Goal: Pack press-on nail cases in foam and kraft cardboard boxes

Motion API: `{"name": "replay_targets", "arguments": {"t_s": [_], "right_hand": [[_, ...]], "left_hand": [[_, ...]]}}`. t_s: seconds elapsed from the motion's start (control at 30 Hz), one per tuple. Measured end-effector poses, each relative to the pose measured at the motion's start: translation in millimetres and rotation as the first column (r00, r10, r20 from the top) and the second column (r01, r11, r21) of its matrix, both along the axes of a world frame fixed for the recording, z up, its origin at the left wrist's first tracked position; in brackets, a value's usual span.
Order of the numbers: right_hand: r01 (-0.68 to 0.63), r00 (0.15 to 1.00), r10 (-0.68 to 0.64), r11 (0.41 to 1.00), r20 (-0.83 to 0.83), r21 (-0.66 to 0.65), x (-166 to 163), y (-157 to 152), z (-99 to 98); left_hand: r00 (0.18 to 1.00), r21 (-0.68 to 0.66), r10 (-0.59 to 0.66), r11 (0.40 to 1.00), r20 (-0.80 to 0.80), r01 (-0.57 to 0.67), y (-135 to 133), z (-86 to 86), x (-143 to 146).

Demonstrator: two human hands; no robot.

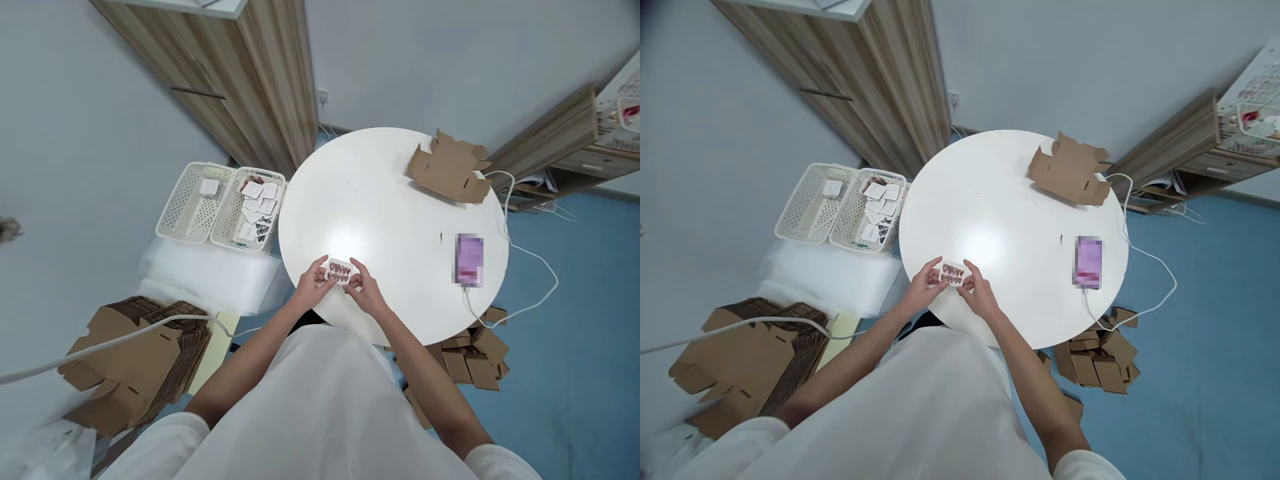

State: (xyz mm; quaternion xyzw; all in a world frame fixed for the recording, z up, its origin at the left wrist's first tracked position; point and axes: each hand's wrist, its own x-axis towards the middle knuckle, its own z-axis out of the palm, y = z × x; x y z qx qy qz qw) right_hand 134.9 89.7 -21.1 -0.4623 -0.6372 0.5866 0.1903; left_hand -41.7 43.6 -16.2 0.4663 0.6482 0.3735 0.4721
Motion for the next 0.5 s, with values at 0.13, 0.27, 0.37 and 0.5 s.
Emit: {"name": "replay_targets", "arguments": {"t_s": [0.13,0.27,0.37,0.5], "right_hand": [[-0.090,0.996,0.090,0.995,-0.003,-0.036,-40,12,-7.4],[-0.158,0.987,0.158,0.987,0.031,-0.013,-78,25,-27.4],[-0.186,0.973,0.180,0.982,0.144,0.024,-106,35,-44.5],[-0.278,0.902,0.227,0.956,0.366,0.093,-135,46,-58.3]], "left_hand": [[1.000,0.000,0.019,1.000,-0.022,-0.019,-3,-13.8,-40],[0.979,0.014,-0.048,0.999,-0.199,0.052,2,-28.2,-82],[0.938,-0.022,-0.110,0.994,-0.330,0.109,12,-42.9,-111],[0.843,-0.129,-0.231,0.973,-0.487,0.192,30,-62.8,-136]]}}
